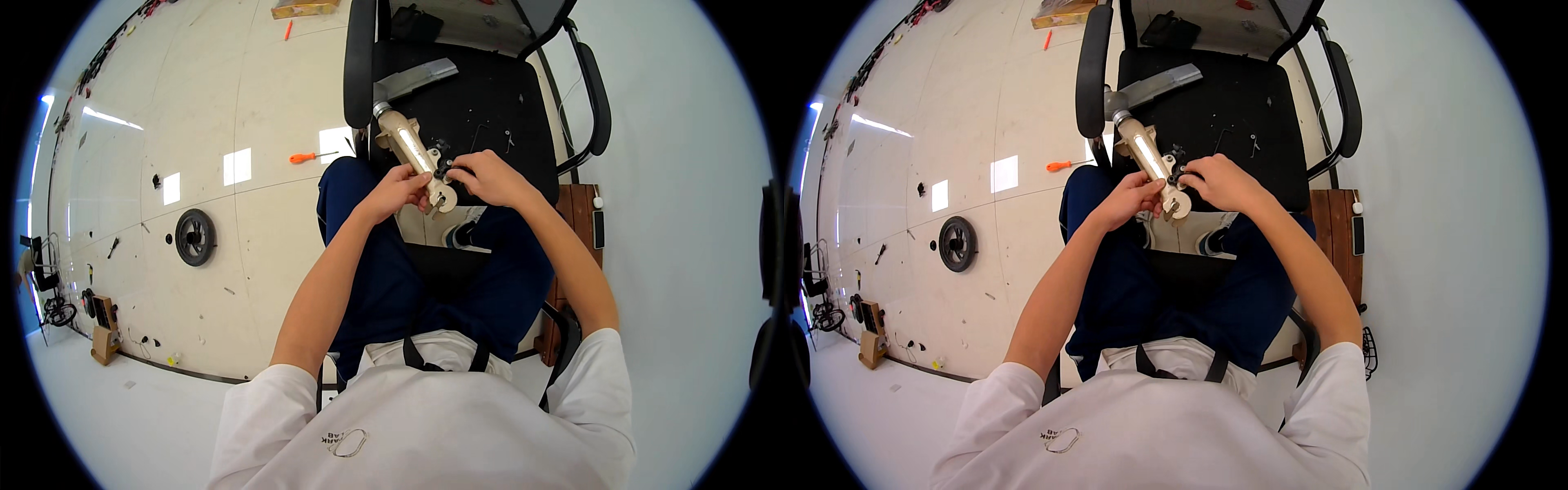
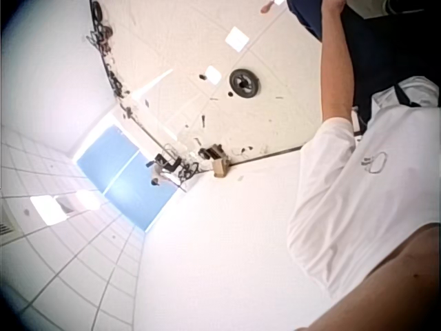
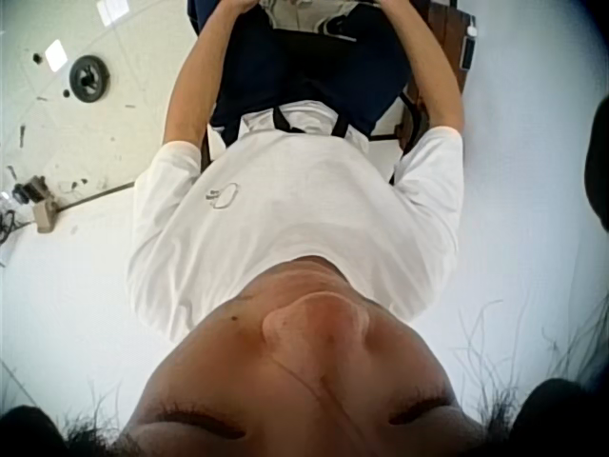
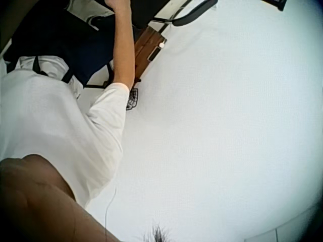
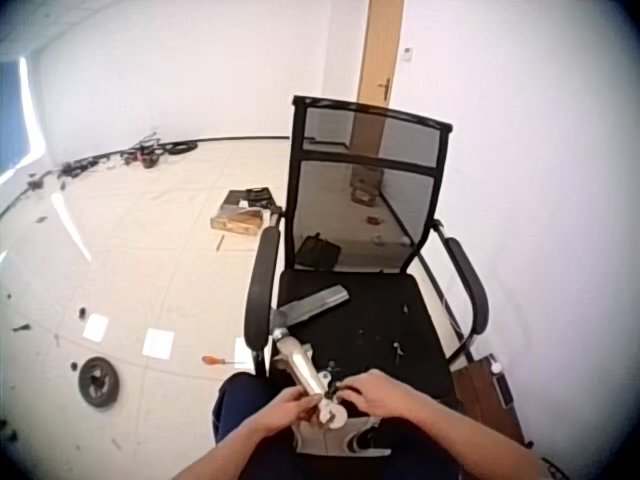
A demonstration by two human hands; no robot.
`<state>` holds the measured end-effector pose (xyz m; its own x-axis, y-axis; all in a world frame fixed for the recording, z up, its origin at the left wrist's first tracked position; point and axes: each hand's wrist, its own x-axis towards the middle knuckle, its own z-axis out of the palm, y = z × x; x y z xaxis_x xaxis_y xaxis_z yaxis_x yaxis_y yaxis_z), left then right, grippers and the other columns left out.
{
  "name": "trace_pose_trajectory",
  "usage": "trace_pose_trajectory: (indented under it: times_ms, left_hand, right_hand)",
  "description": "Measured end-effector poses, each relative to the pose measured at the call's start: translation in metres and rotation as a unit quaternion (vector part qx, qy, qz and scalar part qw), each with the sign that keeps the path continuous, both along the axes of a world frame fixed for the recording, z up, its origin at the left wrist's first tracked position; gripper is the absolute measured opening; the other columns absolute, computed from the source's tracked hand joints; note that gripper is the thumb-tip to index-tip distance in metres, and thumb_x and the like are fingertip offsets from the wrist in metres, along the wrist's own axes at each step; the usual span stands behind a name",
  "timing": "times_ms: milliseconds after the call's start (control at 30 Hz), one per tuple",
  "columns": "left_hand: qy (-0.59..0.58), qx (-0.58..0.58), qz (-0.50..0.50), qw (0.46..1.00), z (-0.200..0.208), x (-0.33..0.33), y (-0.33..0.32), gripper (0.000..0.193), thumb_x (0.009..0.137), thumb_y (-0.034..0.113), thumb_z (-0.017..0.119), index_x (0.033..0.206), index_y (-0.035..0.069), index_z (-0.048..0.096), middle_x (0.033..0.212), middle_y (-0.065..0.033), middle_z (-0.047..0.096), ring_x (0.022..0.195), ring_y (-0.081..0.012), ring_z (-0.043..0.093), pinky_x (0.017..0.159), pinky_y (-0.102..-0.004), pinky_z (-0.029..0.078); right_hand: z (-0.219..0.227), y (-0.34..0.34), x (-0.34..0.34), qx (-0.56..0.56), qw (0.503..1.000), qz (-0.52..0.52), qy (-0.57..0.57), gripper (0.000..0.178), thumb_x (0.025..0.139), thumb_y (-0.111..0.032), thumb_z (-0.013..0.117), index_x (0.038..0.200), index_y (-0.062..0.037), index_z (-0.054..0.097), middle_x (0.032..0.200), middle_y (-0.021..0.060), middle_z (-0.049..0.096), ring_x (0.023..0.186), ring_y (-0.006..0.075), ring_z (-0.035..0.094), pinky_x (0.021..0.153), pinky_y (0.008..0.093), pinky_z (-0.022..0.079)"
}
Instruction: The person assembles a mechanical component by hand, inserting small parts and tightening them. The person rotates the object to access different sides and continues to fit pieces together.
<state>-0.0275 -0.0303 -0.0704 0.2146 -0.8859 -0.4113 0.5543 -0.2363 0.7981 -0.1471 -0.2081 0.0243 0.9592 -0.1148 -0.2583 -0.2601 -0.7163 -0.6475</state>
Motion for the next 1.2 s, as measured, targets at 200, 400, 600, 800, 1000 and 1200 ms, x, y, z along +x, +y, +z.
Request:
trace_pose_trajectory:
  times_ms: [200, 400, 600, 800, 1000, 1200]
  left_hand:
    - [-0.006, 0.001, 0.001, 1.0, 0.003, 0.0, 0.0, 0.024, 0.102, 0.023, 0.052, 0.105, -0.001, 0.055, 0.082, -0.0066, 0.062, 0.066, -0.0132, 0.061, 0.063, -0.0283, 0.053]
    - [-0.007, 0.004, 0.004, 1.0, 0.0, -0.001, -0.001, 0.024, 0.102, 0.022, 0.052, 0.102, -0.002, 0.055, 0.08, -0.0066, 0.061, 0.065, -0.0135, 0.061, 0.063, -0.0286, 0.053]
    - [-0.007, 0.002, 0.007, 1.0, -0.002, -0.001, -0.001, 0.024, 0.102, 0.022, 0.053, 0.102, -0.002, 0.054, 0.079, -0.0067, 0.061, 0.064, -0.0143, 0.061, 0.062, -0.029, 0.053]
    - [-0.011, 0.01, 0.005, 1.0, -0.003, -0.001, -0.001, 0.024, 0.101, 0.021, 0.053, 0.104, -0.002, 0.054, 0.079, -0.0073, 0.061, 0.064, -0.0148, 0.061, 0.061, -0.0292, 0.053]
    - [-0.021, 0.019, -0.019, 0.999, -0.001, 0.002, 0.001, 0.026, 0.102, 0.022, 0.051, 0.111, -0.002, 0.053, 0.088, -0.0078, 0.062, 0.069, -0.0141, 0.06, 0.067, -0.0285, 0.052]
    - [-0.027, 0.002, -0.02, 0.999, -0.001, 0.003, 0.001, 0.026, 0.103, 0.023, 0.051, 0.111, -0.002, 0.053, 0.088, -0.0073, 0.062, 0.07, -0.0133, 0.06, 0.067, -0.0281, 0.052]
  right_hand:
    - [-0.003, 0.004, -0.002, 0.005, 0.999, -0.027, 0.019, 0.027, 0.096, -0.018, 0.052, 0.1, 0.0037, 0.067, 0.088, 0.0235, 0.068, 0.083, 0.0401, 0.065, 0.076, 0.0439, 0.052]
    - [0.0, 0.015, -0.005, -0.141, 0.99, -0.012, 0.029, 0.024, 0.096, -0.019, 0.054, 0.098, 0.0019, 0.064, 0.083, 0.0182, 0.068, 0.08, 0.0363, 0.065, 0.071, 0.0403, 0.052]
    - [-0.012, 0.009, -0.016, -0.246, 0.959, 0.107, -0.09, 0.013, 0.092, -0.017, 0.058, 0.101, -0.0064, 0.06, 0.08, 0.0101, 0.065, 0.077, 0.0285, 0.066, 0.067, 0.0404, 0.052]
    - [-0.018, -0.009, -0.013, -0.317, 0.901, 0.239, -0.175, 0.013, 0.088, -0.015, 0.061, 0.099, -0.009, 0.061, 0.082, 0.0042, 0.064, 0.074, 0.0231, 0.063, 0.065, 0.0393, 0.05]
    - [-0.021, -0.004, -0.012, -0.193, 0.96, 0.154, -0.134, 0.014, 0.091, -0.017, 0.06, 0.099, -0.0057, 0.061, 0.082, 0.0111, 0.066, 0.075, 0.0303, 0.065, 0.066, 0.0414, 0.051]
    - [-0.019, 0.022, -0.019, -0.142, 0.988, -0.004, -0.067, 0.018, 0.094, -0.019, 0.058, 0.096, -0.001, 0.061, 0.078, 0.0193, 0.066, 0.073, 0.0371, 0.064, 0.063, 0.0442, 0.051]
